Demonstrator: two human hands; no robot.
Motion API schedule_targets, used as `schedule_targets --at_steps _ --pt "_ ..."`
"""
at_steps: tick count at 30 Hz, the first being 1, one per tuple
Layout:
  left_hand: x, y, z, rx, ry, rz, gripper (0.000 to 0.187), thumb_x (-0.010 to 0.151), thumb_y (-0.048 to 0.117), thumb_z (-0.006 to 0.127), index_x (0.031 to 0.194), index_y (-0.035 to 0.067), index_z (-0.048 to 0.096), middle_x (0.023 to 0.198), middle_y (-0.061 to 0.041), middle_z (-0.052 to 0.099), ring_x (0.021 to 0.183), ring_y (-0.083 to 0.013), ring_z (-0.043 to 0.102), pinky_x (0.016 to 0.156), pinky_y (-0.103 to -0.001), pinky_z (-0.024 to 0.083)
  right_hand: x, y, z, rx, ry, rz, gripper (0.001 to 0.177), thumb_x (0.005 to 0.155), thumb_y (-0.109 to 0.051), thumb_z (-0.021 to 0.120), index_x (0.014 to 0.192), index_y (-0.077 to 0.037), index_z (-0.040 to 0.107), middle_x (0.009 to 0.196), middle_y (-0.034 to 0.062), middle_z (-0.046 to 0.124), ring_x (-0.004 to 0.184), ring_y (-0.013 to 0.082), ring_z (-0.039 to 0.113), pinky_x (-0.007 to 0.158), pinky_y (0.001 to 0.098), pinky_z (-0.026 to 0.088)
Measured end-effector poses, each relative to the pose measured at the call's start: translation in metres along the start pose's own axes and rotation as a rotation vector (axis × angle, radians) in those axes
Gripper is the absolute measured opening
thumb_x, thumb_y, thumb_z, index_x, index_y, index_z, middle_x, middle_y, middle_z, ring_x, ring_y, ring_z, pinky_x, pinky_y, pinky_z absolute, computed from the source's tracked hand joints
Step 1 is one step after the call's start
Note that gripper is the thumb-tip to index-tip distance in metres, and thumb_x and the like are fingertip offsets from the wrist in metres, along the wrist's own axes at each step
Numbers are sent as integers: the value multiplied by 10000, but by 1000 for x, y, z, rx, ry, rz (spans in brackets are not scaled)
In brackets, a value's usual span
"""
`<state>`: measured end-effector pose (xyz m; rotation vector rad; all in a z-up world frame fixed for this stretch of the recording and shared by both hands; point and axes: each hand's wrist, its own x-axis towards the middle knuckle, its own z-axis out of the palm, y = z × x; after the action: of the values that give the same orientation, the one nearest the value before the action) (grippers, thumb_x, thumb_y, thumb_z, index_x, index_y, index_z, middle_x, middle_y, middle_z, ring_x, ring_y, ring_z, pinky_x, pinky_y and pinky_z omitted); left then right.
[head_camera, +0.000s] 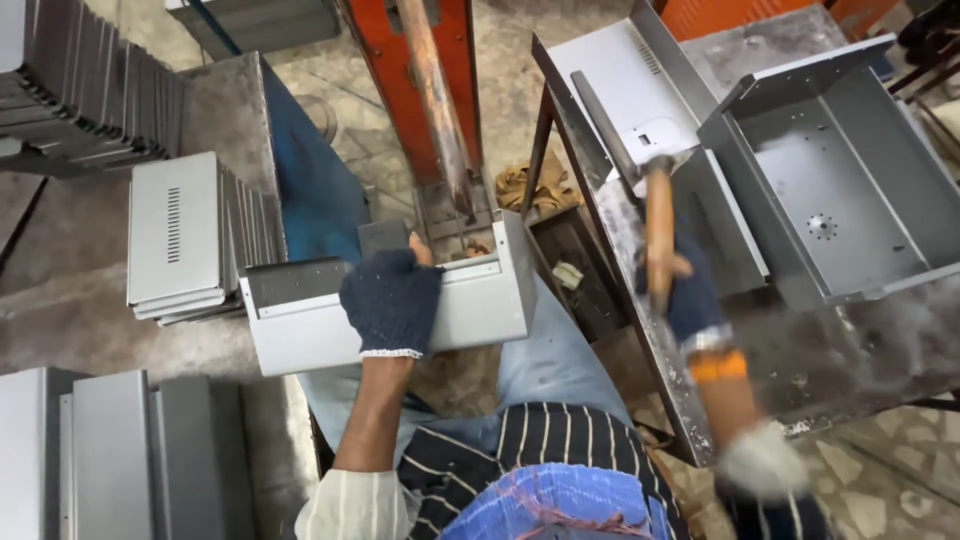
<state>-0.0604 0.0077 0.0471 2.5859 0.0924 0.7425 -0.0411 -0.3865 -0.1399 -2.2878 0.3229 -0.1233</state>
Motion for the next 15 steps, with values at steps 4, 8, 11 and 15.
schedule_targets --at_steps 4,8,11,15 --pt "-6 5 7 -38 -45 -61 433 966 317 648 633 56 742 624 -206 624 555 -413 618 560 -500 492 -82 -49 -9 479 -126 39 290 1041 -242 632 1149 25 668 866 94 631 713 176 553 601 328 438" --pt "-9 8 17 29 36 -68 411 923 323 663 626 51 745 628 -212 635 567 -419 632 568 -504 506 -137 -158 -54 768 -238 102 255 1010 -209 599 1124 10 666 777 47 612 601 116 558 521 278 451" --pt "-10 13 16 43 43 -99 414 934 320 658 635 48 747 626 -213 636 564 -420 629 572 -508 506 -150 -186 -57 834 -247 144 278 976 -230 593 1112 1 668 723 42 615 552 123 602 475 281 498" --pt "-11 16 19 51 104 -78 413 936 311 651 630 49 743 634 -204 642 573 -419 627 576 -515 493 -152 -180 -43 634 -326 6 346 957 -235 634 1207 1 675 735 31 633 615 94 583 519 244 475"
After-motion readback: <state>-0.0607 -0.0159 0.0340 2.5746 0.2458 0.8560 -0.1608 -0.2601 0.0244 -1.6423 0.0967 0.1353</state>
